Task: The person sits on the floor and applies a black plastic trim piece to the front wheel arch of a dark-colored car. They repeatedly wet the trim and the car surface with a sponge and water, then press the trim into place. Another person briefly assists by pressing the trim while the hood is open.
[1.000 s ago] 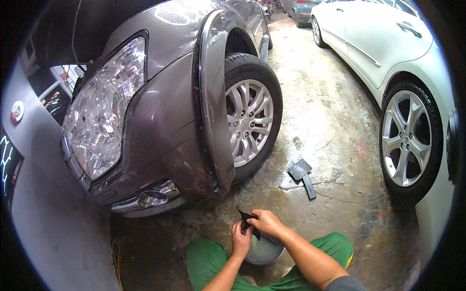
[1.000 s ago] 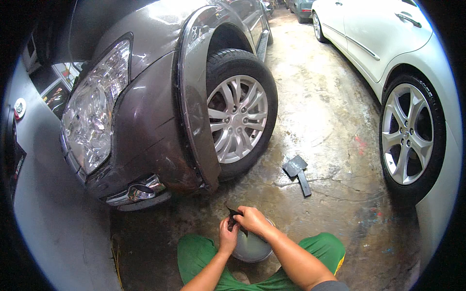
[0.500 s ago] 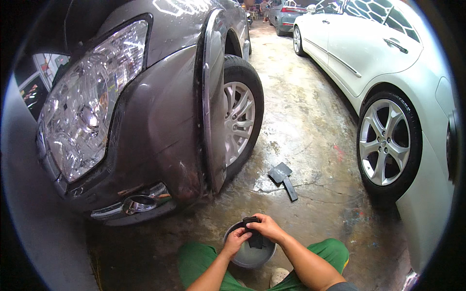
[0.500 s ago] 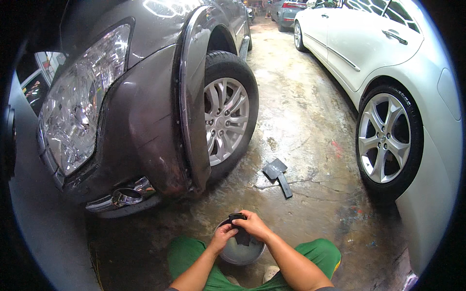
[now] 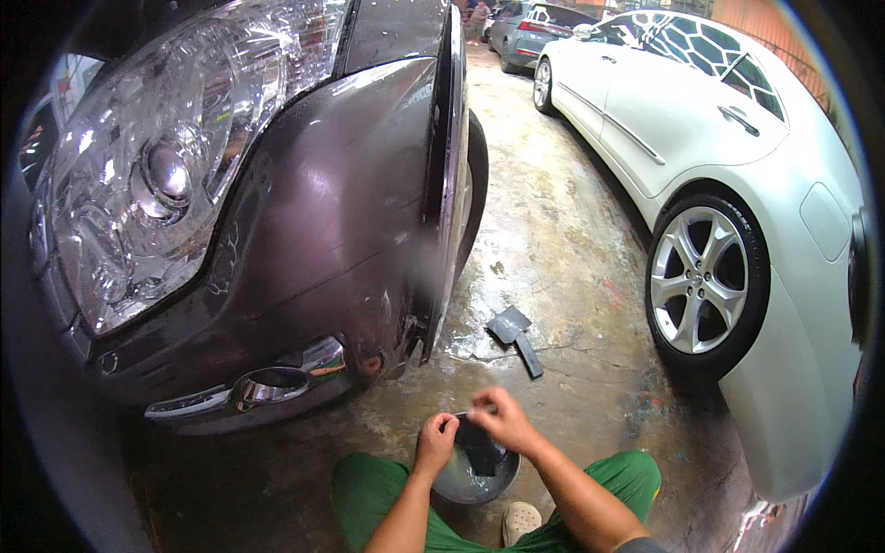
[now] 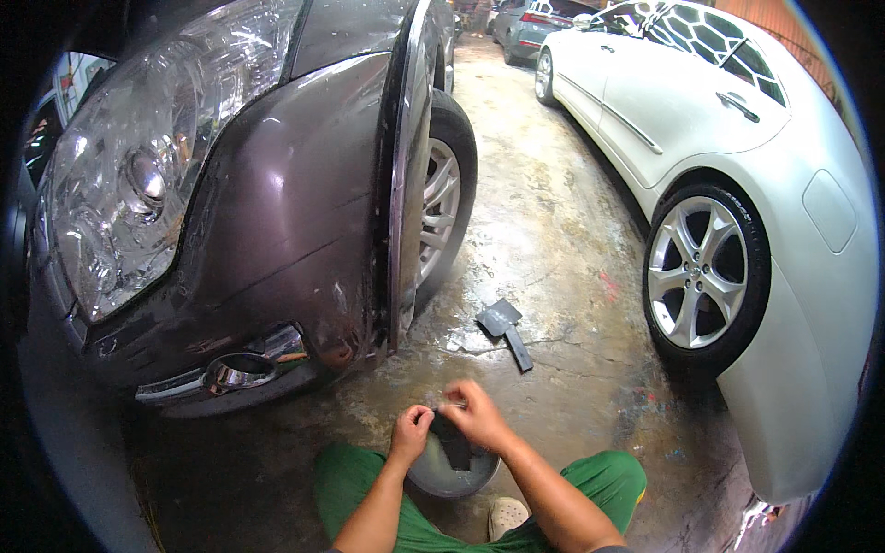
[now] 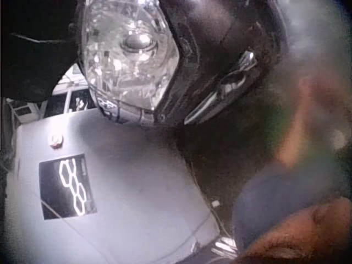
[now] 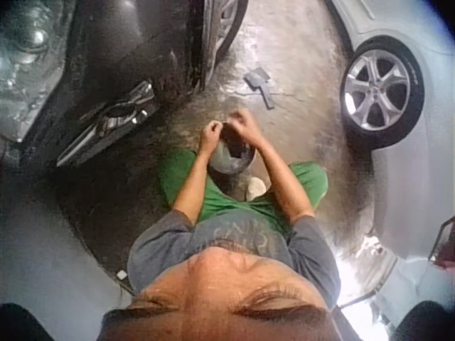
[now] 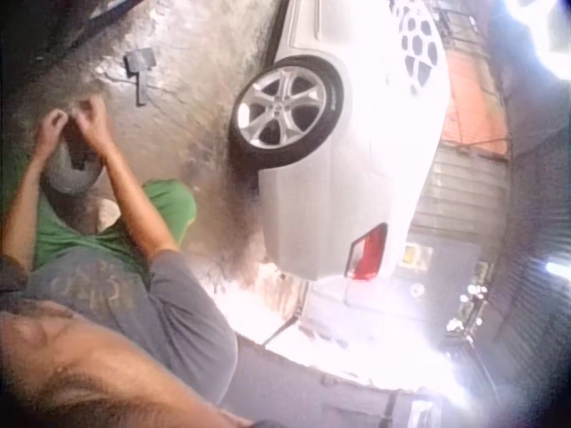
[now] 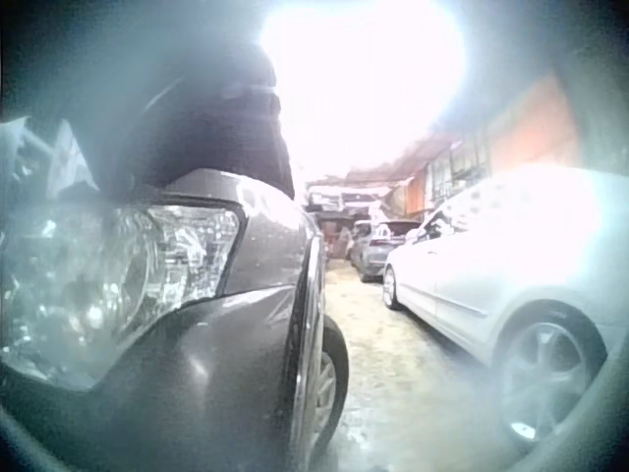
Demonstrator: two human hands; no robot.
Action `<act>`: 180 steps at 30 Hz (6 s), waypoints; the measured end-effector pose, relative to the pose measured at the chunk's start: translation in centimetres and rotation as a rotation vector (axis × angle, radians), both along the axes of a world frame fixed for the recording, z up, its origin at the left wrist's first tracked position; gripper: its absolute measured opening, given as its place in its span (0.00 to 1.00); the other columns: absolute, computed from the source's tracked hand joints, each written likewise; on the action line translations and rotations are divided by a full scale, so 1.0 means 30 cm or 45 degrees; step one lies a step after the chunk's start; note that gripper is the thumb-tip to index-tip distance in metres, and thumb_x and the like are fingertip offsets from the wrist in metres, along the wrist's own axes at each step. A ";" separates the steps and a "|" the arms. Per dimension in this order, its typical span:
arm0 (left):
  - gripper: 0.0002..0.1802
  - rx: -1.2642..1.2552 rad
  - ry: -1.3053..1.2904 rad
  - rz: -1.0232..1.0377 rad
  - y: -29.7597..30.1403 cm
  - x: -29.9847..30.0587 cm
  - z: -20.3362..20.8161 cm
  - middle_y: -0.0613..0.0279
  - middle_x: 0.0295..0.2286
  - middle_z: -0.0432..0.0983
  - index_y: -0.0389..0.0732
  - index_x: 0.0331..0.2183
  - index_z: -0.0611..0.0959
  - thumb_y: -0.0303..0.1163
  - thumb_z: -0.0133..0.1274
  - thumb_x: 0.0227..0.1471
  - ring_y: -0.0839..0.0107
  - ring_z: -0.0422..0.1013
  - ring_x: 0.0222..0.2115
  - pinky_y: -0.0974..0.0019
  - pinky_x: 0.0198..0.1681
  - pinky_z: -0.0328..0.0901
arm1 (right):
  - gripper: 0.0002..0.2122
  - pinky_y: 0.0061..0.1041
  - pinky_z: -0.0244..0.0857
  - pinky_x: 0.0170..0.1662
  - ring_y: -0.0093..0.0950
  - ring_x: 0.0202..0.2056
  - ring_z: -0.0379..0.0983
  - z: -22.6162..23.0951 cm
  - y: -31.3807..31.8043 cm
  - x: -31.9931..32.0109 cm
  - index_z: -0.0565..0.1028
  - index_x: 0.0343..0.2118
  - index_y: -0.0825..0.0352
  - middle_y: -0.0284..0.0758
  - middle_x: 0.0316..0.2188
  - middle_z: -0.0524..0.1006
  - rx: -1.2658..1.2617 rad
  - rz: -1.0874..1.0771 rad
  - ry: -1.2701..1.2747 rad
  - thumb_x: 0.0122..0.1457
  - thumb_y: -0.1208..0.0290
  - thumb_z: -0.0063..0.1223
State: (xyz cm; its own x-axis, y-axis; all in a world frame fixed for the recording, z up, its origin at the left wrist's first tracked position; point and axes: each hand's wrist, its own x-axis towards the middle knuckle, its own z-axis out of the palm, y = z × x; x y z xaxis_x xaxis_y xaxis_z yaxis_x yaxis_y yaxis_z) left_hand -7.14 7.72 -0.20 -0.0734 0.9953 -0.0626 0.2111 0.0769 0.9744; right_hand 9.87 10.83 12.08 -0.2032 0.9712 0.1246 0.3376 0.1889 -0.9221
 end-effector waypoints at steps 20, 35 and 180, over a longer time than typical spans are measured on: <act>0.08 0.276 0.687 -0.162 -0.043 -0.026 -0.034 0.56 0.32 0.77 0.42 0.30 0.80 0.36 0.53 0.55 0.51 0.73 0.38 0.48 0.42 0.69 | 0.12 0.28 0.65 0.33 0.30 0.28 0.69 0.335 0.287 -0.323 0.71 0.30 0.70 0.38 0.29 0.70 0.504 -0.322 0.175 0.63 0.68 0.60; 0.07 0.386 0.663 -0.255 -0.059 -0.051 -0.022 0.53 0.31 0.76 0.38 0.31 0.80 0.32 0.54 0.55 0.51 0.72 0.38 0.48 0.43 0.67 | 0.11 0.29 0.66 0.36 0.31 0.31 0.69 0.115 0.194 -0.335 0.72 0.31 0.69 0.38 0.30 0.71 0.376 -0.251 0.051 0.62 0.69 0.61; 0.31 0.047 0.902 -0.022 -0.134 -0.027 -0.207 0.42 0.56 0.69 0.48 0.64 0.67 0.26 0.46 0.59 0.42 0.65 0.57 0.49 0.60 0.61 | 0.08 0.30 0.68 0.26 0.28 0.25 0.72 -0.650 0.374 -0.164 0.71 0.41 0.66 0.36 0.26 0.74 -1.121 -0.704 1.765 0.70 0.67 0.45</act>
State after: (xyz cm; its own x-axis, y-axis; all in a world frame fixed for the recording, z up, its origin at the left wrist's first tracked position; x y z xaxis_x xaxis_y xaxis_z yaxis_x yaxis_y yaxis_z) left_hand -7.96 3.69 -6.42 -0.0683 0.9973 0.0284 0.7960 0.0372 0.6042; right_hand 4.95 22.04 -7.42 -0.0586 0.7507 -0.6580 -0.8847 -0.3444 -0.3142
